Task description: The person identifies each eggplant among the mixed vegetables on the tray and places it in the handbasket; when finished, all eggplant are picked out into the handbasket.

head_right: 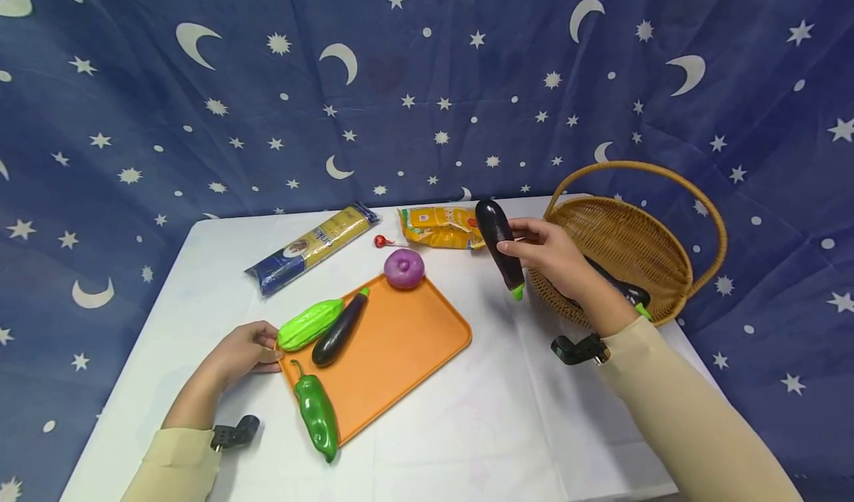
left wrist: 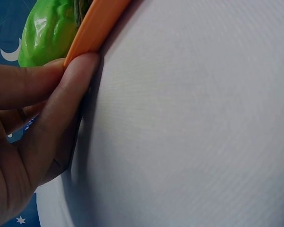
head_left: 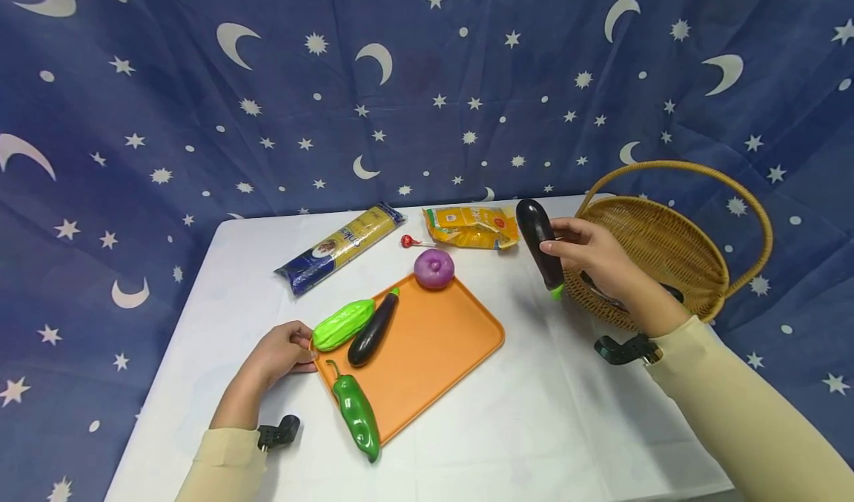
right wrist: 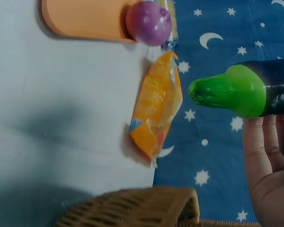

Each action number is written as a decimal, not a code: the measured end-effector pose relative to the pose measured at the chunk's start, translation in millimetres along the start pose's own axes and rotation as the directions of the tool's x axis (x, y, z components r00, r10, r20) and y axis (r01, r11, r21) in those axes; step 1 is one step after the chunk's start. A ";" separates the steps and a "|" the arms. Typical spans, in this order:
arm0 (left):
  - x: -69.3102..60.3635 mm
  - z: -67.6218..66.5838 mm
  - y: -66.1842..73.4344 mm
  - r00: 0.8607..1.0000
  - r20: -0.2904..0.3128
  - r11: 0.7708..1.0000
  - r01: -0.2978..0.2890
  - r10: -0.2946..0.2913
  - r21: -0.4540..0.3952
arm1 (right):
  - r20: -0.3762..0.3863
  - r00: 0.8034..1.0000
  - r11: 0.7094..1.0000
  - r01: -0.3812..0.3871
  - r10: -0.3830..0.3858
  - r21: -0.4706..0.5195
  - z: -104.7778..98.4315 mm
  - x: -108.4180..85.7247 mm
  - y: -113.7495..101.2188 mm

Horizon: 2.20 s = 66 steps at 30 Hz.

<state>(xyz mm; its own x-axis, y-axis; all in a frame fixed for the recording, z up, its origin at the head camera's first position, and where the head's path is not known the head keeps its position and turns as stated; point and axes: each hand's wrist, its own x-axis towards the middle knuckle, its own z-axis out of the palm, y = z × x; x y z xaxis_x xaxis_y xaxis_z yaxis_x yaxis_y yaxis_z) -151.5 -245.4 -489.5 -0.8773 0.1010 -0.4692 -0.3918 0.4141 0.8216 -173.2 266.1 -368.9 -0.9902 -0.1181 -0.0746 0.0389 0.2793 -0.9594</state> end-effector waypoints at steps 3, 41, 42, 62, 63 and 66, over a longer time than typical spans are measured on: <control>0.5 0.2 0.3 1.000 0.001 1.000 0.002 -0.002 0.000 | -0.022 1.000 1.000 0.003 -0.003 -0.018 -8.9 -2.7 0.2; 1.9 0.2 -1.7 1.000 0.000 1.000 0.005 -0.005 0.007 | -0.149 0.974 0.944 -0.204 0.170 -0.260 -108.8 -22.8 34.1; 2.1 0.1 -1.7 1.000 0.000 1.000 0.006 -0.006 0.008 | -0.150 0.974 0.942 -0.205 0.170 -0.266 -109.4 -23.2 35.5; 0.7 1.4 -2.3 1.000 -0.002 1.000 0.005 -0.005 0.002 | -0.088 0.978 0.740 -0.199 0.187 -0.642 -117.0 -22.9 61.0; 0.6 1.4 -1.8 1.000 -0.004 1.000 0.005 -0.005 0.002 | -0.090 0.980 0.722 -0.192 0.178 -0.664 -116.5 -22.2 61.7; 0.2 0.8 -0.1 1.000 -0.005 1.000 0.002 -0.002 0.002 | -0.089 0.983 0.678 -0.175 0.161 -0.713 -115.2 -20.4 64.4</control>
<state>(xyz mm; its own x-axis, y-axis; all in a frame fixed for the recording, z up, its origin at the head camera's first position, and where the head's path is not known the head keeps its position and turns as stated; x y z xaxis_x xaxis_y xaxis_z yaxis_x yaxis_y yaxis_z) -151.5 -244.7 -490.0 -0.8779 0.0956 -0.4693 -0.3929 0.4165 0.8198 -165.9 396.2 -397.8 -0.9790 0.0135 -0.2033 0.1044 0.8900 -0.4438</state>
